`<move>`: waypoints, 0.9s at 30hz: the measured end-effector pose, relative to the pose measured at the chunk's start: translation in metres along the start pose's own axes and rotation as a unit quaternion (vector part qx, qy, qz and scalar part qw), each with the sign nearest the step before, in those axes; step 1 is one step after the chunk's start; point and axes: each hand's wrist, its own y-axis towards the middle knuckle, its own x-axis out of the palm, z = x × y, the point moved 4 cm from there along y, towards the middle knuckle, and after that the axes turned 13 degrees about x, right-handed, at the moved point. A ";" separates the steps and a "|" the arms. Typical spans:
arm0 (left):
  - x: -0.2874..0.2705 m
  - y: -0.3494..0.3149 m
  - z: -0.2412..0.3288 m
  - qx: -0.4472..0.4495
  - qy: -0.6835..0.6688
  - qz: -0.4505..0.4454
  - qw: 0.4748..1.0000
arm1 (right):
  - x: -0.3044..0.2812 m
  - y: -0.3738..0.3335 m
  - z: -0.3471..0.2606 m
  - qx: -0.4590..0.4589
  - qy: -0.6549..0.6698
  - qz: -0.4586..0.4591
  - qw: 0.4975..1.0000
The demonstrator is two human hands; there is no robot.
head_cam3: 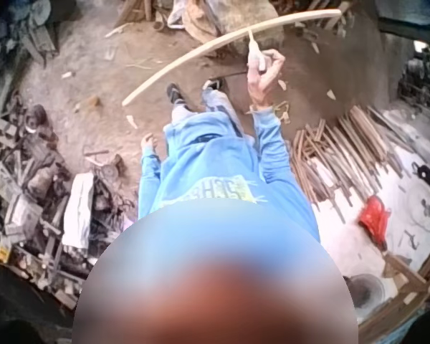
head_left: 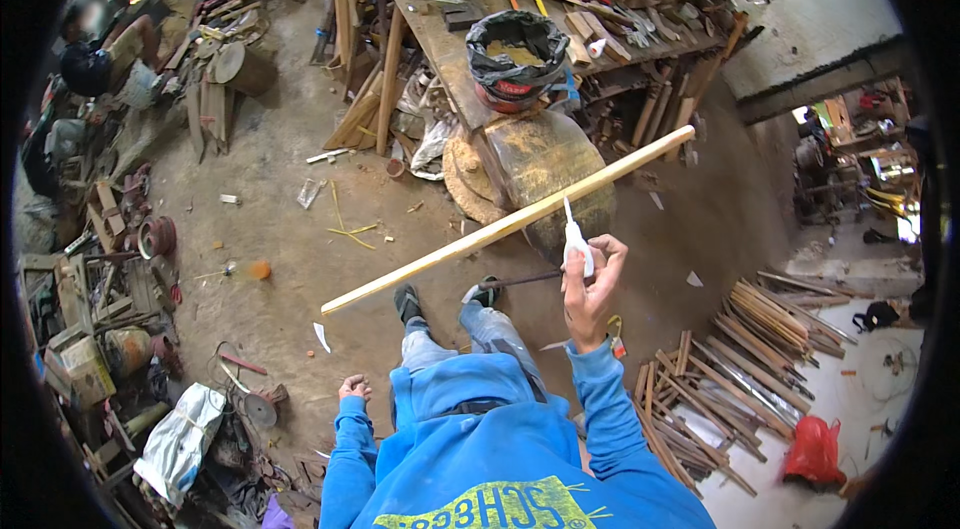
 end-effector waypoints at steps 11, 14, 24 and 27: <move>0.061 -0.051 -0.003 0.051 -0.005 -0.018 0.999 | 0.045 -0.037 0.019 -0.064 -0.041 -0.167 0.983; 0.064 -0.051 0.006 0.043 0.034 -0.030 0.998 | 0.050 -0.037 0.025 -0.047 -0.043 -0.182 0.981; 0.045 -0.009 0.076 0.055 0.036 -0.035 0.997 | 0.059 -0.042 0.011 -0.147 -0.075 -0.111 0.980; 0.047 -0.004 0.090 0.057 0.050 -0.046 0.996 | 0.062 -0.042 0.009 -0.125 -0.078 -0.114 0.982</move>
